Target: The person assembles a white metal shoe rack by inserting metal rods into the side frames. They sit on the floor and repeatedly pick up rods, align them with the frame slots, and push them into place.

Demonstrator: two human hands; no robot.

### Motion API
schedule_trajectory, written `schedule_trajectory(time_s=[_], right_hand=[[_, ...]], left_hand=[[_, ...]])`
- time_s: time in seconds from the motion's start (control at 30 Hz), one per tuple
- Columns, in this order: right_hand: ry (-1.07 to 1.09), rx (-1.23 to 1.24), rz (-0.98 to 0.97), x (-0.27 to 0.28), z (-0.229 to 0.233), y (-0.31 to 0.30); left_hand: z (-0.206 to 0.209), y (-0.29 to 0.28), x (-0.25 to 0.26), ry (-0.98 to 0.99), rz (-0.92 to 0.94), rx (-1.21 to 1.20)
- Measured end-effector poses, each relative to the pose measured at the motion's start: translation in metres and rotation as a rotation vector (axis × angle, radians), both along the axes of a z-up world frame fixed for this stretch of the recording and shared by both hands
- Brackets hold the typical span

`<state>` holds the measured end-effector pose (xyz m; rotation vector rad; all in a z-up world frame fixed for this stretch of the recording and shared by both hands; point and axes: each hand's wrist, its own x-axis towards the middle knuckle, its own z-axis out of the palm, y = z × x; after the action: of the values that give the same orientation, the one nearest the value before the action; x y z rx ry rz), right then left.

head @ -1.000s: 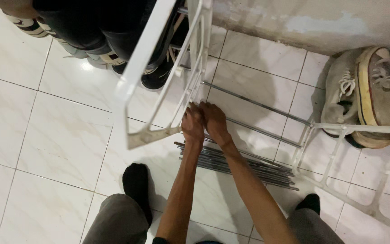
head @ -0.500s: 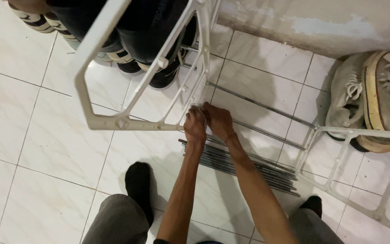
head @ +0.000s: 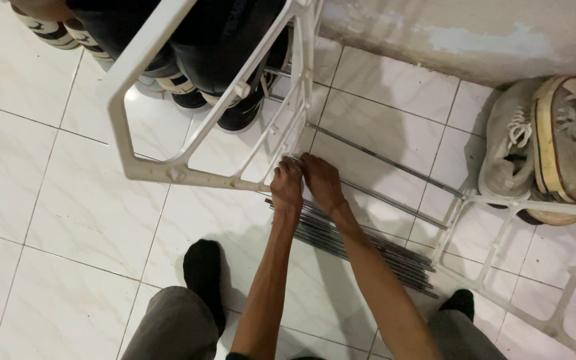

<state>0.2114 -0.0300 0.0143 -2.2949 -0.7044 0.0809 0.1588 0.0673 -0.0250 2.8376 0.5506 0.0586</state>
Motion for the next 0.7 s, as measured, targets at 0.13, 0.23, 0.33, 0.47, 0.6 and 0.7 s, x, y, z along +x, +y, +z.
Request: schedule_trajectory(time_s=[0.13,0.23,0.33,0.47,0.6,0.7], right_hand=[[-0.036,0.002,-0.032,-0.011,0.023,0.007],[-0.039,0.027,-0.035,-0.013,0.032,0.009],[0.037,0.018,-0.029,-0.011,0.035,0.009],[0.053,0.078,0.005,-0.008,0.027,0.003],[0.149,-0.103,0.025,0.006,0.003,0.002],[0.289,-0.140,0.034,0.017,-0.006,-0.004]], left_hand=[[0.002,0.001,-0.005,-0.033,-0.055,0.016],[0.008,0.003,-0.008,-0.061,-0.090,0.016],[0.012,0.007,-0.007,-0.088,-0.094,-0.054],[0.017,0.006,-0.007,-0.076,-0.085,-0.056],[0.011,0.006,-0.010,-0.027,-0.110,-0.038],[0.007,0.004,-0.004,-0.105,-0.083,-0.089]])
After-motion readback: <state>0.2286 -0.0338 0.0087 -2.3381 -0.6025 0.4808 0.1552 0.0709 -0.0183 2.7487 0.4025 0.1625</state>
